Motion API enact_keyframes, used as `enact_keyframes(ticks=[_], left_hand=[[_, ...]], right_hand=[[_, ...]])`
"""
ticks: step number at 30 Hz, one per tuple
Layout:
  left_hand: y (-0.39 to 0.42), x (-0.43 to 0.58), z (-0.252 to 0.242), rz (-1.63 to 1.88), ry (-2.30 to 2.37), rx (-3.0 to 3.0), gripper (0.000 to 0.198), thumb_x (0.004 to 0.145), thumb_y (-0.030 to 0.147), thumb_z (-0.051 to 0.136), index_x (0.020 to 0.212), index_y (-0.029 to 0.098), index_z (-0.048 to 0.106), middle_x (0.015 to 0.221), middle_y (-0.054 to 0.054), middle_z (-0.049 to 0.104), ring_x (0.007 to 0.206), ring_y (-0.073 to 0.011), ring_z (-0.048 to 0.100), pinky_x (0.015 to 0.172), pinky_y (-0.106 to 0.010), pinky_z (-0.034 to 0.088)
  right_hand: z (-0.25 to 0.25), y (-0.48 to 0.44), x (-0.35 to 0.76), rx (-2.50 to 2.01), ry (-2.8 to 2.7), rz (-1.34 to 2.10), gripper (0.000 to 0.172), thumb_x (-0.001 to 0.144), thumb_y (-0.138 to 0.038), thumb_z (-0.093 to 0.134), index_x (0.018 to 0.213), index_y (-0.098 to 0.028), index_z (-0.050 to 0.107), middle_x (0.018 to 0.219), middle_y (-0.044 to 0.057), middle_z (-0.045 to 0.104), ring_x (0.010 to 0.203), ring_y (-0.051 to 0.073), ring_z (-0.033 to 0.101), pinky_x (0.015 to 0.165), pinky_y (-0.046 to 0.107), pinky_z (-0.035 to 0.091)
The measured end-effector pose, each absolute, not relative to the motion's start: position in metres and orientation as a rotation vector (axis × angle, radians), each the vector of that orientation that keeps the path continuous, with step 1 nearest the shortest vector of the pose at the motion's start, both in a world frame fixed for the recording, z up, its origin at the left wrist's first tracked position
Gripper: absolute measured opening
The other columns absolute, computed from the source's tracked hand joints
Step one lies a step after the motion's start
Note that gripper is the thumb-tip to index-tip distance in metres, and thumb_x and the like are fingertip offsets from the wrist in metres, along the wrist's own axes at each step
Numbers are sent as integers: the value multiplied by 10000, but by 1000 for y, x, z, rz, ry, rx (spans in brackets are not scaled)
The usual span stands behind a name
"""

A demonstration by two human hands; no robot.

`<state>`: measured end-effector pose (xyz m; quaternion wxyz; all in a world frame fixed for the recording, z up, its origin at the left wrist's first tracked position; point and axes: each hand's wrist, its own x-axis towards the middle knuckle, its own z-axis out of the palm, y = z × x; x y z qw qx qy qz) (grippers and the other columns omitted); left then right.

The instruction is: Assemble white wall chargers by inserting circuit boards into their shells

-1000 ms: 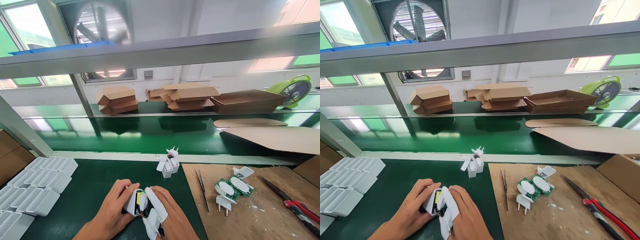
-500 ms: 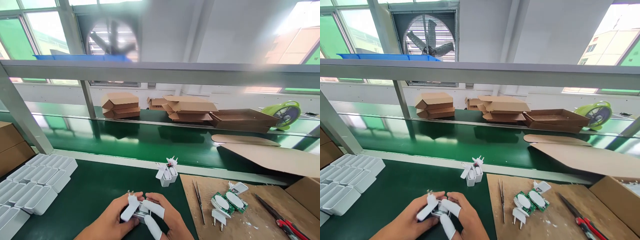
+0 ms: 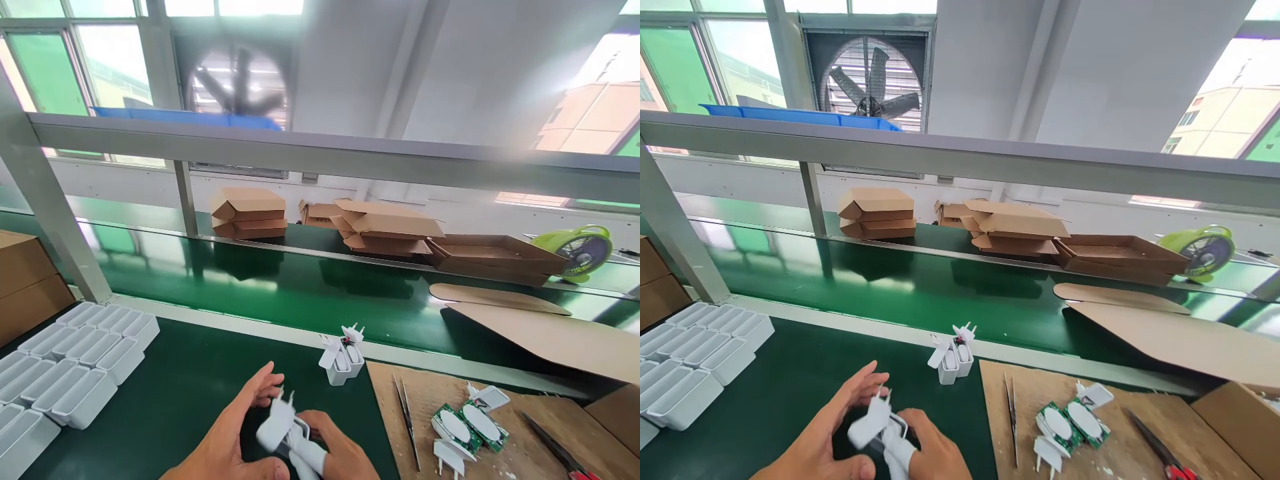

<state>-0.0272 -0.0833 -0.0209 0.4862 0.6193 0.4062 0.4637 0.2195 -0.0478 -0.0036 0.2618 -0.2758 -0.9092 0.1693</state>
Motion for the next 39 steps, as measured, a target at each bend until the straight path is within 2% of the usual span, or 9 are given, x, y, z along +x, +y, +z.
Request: enact_keyframes(ticks=[4, 8, 11, 16, 20, 28, 32, 35, 39], left_hand=[[-84, -26, -23, 1144, 1039, 1601, 1056, 783, 766, 812, 1628, 501, 238, 1665, -42, 463, 1477, -355, 498, 1242, -559, 393], [-85, -29, -21, 1207, 1083, 1689, 1043, 802, 748, 808, 1628, 521, 213, 1648, -38, 480, 1446, -349, 536, 1221, -545, 427], [-85, -31, -17, 1234, 1088, 1798, 1037, 807, 687, 848, 1626, 479, 247, 1617, -70, 504, 1422, -353, 561, 1204, -531, 458], [-84, -28, -7, 1188, 1115, 1981, 422, 979, 266, 729, 1353, 373, 566, 1395, -55, 618, 1278, -256, 644, 1092, -400, 541], [-85, -27, -3, 1226, 1168, 1931, 75, 1006, 234, 640, 1004, 277, 579, 1105, -28, 621, 944, -182, 657, 854, -304, 557], [-86, -26, -2, 1197, 1140, 1821, 149, 1048, 283, 529, 911, 269, 472, 921, 1, 585, 811, -177, 568, 735, -272, 480], [-87, -25, 0, 1186, 1157, 1833, 157, 1031, 260, 532, 895, 269, 452, 905, 8, 590, 795, -173, 557, 730, -266, 465], [-86, -25, 2, 1168, 1169, 1833, 144, 1021, 262, 541, 900, 266, 463, 889, 9, 600, 781, -174, 554, 728, -270, 467], [-86, -28, -2, 1148, 1216, 1832, 139, 1034, 315, 541, 914, 267, 489, 884, 6, 618, 778, -181, 576, 731, -280, 495]], right_hand=[[-25, -45, 211, -709, -2350, 350, 258, 818, -154, 565, 1021, -227, 707, 1097, 116, 725, 779, 194, 728, 607, 234, 583], [-23, -46, 211, -644, -2258, 388, 445, 853, -127, 568, 1266, -267, 654, 1232, 122, 693, 991, 216, 739, 791, 263, 622], [-3, -51, 212, -672, -2305, 444, 437, 824, -54, 531, 1181, -260, 676, 1206, 118, 703, 984, 213, 741, 803, 275, 622], [4, -56, 210, -788, -2401, 434, 467, 817, -57, 524, 1235, -232, 640, 1182, 141, 719, 919, 233, 757, 757, 313, 638], [-6, -56, 209, -759, -2396, 419, 472, 921, -90, 504, 1368, -238, 539, 1225, 140, 710, 997, 234, 755, 798, 315, 644], [3, -56, 206, -876, -2450, 484, 470, 860, -108, 518, 1304, -236, 605, 1148, 116, 716, 869, 235, 737, 707, 333, 628], [16, -54, 208, -901, -2345, 749, 311, 962, -188, 563, 1245, -280, 653, 1142, 66, 710, 962, 193, 728, 819, 289, 613], [14, -53, 210, -811, -2251, 826, 433, 946, -220, 664, 1365, -292, 582, 1274, 84, 680, 1082, 197, 709, 939, 294, 595], [2, -54, 209, -834, -2346, 719, 441, 909, -141, 602, 1320, -291, 662, 1201, 99, 706, 1032, 242, 707, 872, 344, 612]])
